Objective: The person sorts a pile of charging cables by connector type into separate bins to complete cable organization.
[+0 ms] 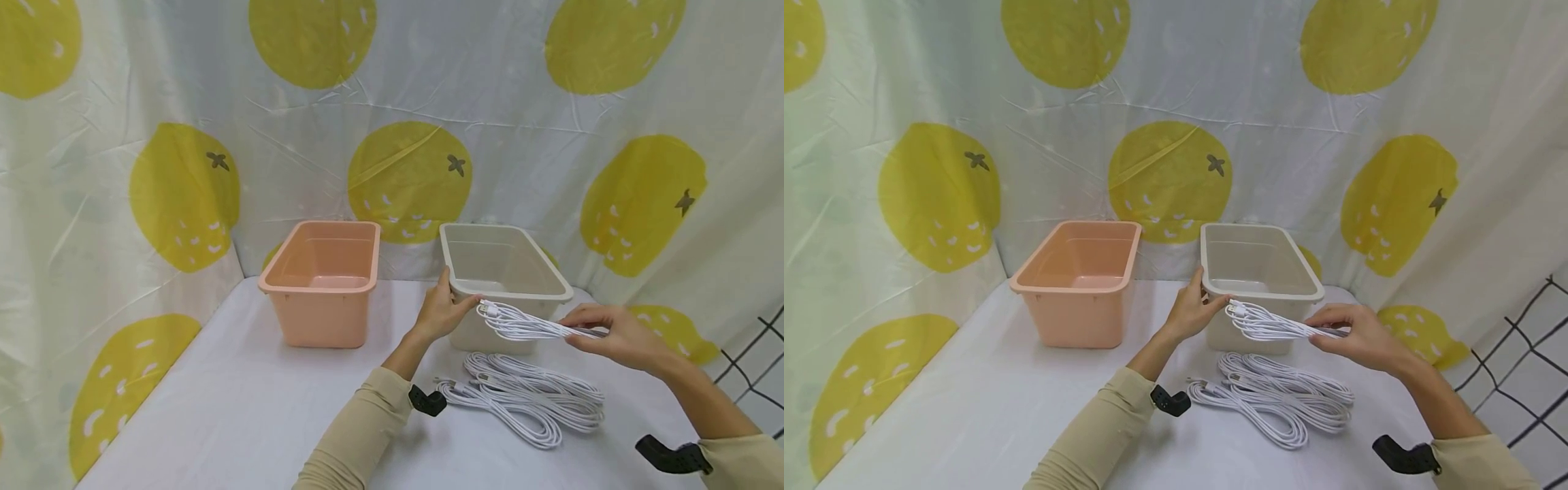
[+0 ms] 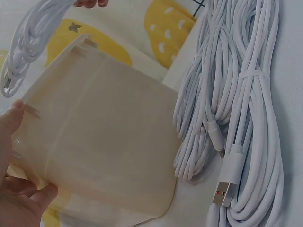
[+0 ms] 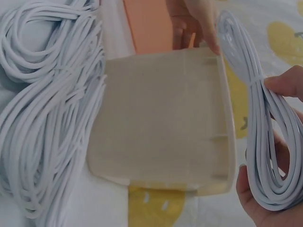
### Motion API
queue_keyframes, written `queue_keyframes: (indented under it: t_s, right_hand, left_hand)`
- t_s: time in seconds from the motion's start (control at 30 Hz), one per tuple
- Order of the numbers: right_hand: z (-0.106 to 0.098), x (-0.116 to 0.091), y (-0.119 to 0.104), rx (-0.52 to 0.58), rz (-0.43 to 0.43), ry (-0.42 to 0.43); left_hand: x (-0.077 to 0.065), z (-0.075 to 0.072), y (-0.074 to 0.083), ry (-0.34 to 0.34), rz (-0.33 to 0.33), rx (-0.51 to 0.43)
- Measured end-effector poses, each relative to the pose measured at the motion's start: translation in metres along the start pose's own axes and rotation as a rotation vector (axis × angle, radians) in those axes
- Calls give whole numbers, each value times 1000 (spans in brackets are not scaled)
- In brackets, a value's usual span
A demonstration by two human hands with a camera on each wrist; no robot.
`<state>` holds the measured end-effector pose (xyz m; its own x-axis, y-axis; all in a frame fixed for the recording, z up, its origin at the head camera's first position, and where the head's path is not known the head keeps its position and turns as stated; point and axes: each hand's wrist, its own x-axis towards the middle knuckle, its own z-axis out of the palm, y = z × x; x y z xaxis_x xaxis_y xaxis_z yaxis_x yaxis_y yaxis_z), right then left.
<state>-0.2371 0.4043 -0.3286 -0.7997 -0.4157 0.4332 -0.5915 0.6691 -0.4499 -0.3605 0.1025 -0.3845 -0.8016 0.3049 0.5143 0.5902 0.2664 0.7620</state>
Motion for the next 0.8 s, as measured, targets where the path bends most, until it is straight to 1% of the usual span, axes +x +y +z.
queue_keyframes:
  t_s: [0.17, 0.23, 0.47, 0.57, 0.8]
  right_hand:
    - [-13, 12, -7, -5, 5, 24]
    - [-17, 19, -9, 16, 2, 45]
    - [-28, 44, -11, -29, 34, 71]
    - [-31, 52, -10, -27, 65, 72]
    - [-33, 69, -3, -34, 178, 56]
  left_hand:
    - [0, -1, 1, 0, 4, -5]
    - [0, -1, 2, -2, 0, -1]
    - [1, -2, 1, -1, -3, -16]
    - [1, -1, 0, -4, -6, -20]
    - [-1, -1, 1, 1, 4, -11]
